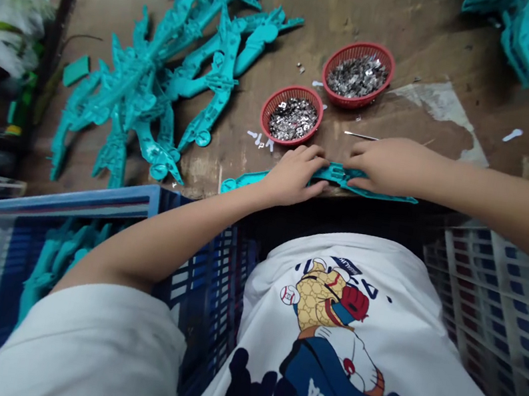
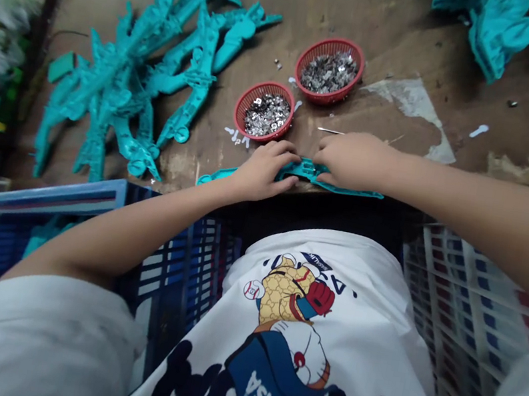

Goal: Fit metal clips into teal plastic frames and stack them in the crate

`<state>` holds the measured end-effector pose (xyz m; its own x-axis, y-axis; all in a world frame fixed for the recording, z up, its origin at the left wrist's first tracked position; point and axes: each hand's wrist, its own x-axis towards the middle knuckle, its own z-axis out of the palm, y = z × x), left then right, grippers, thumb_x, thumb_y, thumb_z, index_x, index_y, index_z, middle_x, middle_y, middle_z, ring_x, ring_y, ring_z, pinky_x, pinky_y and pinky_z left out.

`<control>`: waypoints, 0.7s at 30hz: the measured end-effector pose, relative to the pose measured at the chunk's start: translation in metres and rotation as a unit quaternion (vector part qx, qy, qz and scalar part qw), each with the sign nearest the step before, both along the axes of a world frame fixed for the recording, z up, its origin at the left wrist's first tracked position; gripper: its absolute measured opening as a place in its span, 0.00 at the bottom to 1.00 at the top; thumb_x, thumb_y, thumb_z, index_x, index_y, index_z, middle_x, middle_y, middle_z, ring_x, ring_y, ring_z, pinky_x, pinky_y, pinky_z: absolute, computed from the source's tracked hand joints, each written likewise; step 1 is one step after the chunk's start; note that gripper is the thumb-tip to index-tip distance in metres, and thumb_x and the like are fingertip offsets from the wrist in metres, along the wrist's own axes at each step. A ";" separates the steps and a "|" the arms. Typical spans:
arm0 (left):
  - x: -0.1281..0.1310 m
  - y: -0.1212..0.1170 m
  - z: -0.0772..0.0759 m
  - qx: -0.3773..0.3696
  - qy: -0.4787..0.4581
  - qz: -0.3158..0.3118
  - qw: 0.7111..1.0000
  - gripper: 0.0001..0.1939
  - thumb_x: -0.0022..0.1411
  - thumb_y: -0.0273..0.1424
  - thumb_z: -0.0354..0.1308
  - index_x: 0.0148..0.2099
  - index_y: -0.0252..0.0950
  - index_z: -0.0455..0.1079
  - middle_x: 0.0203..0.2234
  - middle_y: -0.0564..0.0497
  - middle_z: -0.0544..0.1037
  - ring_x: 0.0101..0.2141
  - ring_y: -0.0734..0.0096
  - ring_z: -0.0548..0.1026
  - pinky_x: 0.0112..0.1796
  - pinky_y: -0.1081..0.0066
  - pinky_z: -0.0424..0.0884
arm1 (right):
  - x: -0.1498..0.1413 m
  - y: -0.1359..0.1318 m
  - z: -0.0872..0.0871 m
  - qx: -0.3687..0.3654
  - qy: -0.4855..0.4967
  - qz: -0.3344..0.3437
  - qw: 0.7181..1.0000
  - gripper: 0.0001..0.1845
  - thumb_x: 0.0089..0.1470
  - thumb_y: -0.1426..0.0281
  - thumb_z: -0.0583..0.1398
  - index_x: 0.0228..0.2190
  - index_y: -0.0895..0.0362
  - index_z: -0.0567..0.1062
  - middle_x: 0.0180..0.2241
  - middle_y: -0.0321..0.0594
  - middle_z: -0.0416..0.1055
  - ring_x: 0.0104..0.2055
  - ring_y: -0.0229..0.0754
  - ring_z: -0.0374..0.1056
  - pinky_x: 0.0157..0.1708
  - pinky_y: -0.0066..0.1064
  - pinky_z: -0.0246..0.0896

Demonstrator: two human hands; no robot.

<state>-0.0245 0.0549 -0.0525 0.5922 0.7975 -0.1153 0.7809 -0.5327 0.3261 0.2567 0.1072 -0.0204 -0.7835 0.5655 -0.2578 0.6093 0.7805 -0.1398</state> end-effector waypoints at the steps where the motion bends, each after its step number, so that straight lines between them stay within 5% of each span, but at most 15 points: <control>1: 0.003 -0.002 0.002 0.003 0.004 0.015 1.000 0.23 0.86 0.37 0.63 0.73 0.34 0.84 0.74 0.30 0.84 0.71 0.36 0.82 0.73 0.40 0.78 | -0.003 -0.004 0.004 -0.002 -0.013 0.006 1.000 0.20 0.83 0.60 0.68 0.65 0.54 0.94 0.66 0.56 0.90 0.56 0.61 0.87 0.51 0.44 0.76; 9: 0.016 -0.008 0.019 -0.004 0.067 0.086 0.994 0.14 0.83 0.32 0.68 0.61 0.33 0.90 0.56 0.35 0.92 0.59 0.39 0.90 0.61 0.48 0.85 | -0.021 -0.031 0.020 -0.044 -0.013 0.001 0.999 0.22 0.80 0.52 0.75 0.59 0.58 0.93 0.59 0.60 0.89 0.57 0.68 0.88 0.54 0.48 0.77; 21: 0.020 -0.009 0.029 0.001 0.121 0.085 0.989 0.12 0.90 0.30 0.64 0.60 0.39 0.91 0.55 0.39 0.93 0.59 0.46 0.91 0.51 0.59 0.83 | -0.028 -0.035 0.026 -0.053 -0.066 0.054 0.995 0.35 0.82 0.50 0.76 0.71 0.65 0.86 0.67 0.68 0.86 0.64 0.74 0.88 0.58 0.51 0.81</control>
<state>-0.0042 0.0462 -0.0240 0.4039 0.8838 -0.2360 0.9147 -0.3865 0.1180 0.2284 0.0724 0.0056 -0.7940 0.4437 -0.4154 0.5408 0.8277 -0.1495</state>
